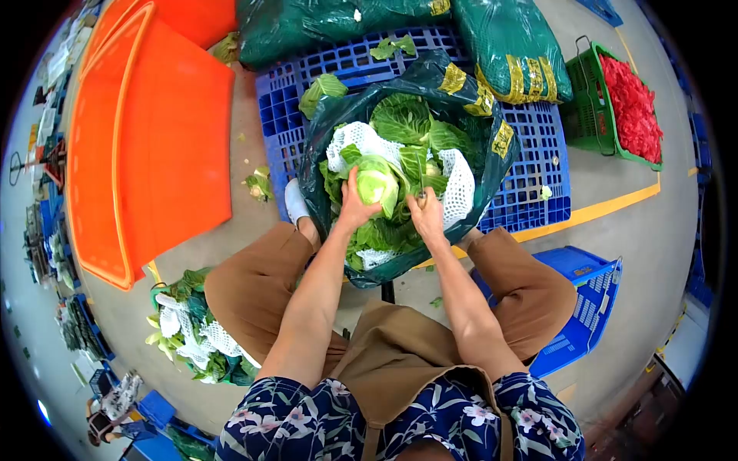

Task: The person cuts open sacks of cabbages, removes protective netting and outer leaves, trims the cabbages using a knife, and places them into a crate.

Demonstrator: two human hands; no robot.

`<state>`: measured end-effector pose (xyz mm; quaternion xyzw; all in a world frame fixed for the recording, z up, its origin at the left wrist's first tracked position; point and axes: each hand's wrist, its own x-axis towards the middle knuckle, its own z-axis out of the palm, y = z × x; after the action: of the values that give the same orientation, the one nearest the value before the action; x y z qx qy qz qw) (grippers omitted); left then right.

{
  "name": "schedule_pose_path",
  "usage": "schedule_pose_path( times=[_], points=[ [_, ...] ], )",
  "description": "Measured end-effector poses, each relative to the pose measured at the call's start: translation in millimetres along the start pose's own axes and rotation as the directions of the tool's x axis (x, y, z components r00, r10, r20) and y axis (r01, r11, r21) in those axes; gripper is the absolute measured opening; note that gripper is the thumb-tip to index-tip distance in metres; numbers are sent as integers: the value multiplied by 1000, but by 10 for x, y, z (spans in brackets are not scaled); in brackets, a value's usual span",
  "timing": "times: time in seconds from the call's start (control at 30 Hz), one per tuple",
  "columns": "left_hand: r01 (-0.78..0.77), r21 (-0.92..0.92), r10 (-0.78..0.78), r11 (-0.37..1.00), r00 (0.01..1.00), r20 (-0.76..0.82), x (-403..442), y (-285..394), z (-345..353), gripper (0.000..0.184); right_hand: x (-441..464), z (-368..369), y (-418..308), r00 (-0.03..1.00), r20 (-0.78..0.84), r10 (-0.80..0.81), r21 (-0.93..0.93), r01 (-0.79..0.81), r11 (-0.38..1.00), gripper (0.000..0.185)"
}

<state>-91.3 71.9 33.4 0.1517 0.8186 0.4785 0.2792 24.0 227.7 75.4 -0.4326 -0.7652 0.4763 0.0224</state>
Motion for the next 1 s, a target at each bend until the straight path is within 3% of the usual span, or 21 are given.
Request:
schedule_pose_path(
  times=[0.03, 0.1, 0.2, 0.3, 0.33, 0.47, 0.7, 0.73, 0.77, 0.83, 0.97, 1.0],
  points=[
    [19, 29, -18, 999, 999, -28, -69, 35, 61, 114, 85, 77, -48, 974, -96, -204, -54, 200, 978, 40],
    [68, 92, -60, 993, 995, -84, -234, 103, 196, 114, 278, 318, -63, 780, -244, -576, -195, 542, 817, 48],
    [33, 137, -12, 990, 988, -152, -449, 210, 327, 111, 445, 600, -8, 845, -152, -513, -296, 456, 839, 62],
    [9, 123, 13, 992, 983, -182, -470, 191, 321, 108, 492, 527, -65, 964, 154, -218, -217, 248, 944, 66],
    [18, 109, 1, 994, 986, -168, -475, 184, 324, 108, 500, 487, -91, 990, 103, -92, -118, 104, 988, 61],
    [4, 123, 20, 992, 981, -194, -441, 158, 357, 106, 687, 572, 46, 961, 33, -275, -329, 271, 905, 52],
    [-24, 37, 32, 999, 978, -208, -382, 44, 391, 102, 898, 681, 176, 965, -30, -261, -344, 235, 909, 47],
    [-41, 41, 49, 998, 978, -202, -476, 10, 409, 101, 956, 653, 198, 969, -123, -214, -259, 177, 950, 44],
    [-63, 45, 71, 997, 977, -203, -593, -16, 413, 99, 1077, 592, 216, 993, -117, -4, -230, -23, 973, 40],
    [-96, 49, 104, 994, 971, -216, -600, -71, 358, 97, 1211, 569, 281, 996, -77, 46, -348, -70, 935, 40],
    [-82, -25, 76, 996, 980, -184, -544, -118, 204, 98, 1270, 588, 395, 997, -67, 31, -306, -50, 951, 43],
    [-20, -156, -3, 988, 989, -145, -473, -107, 126, 98, 1266, 578, 388, 998, -62, 31, -301, -48, 952, 43]
  ],
)
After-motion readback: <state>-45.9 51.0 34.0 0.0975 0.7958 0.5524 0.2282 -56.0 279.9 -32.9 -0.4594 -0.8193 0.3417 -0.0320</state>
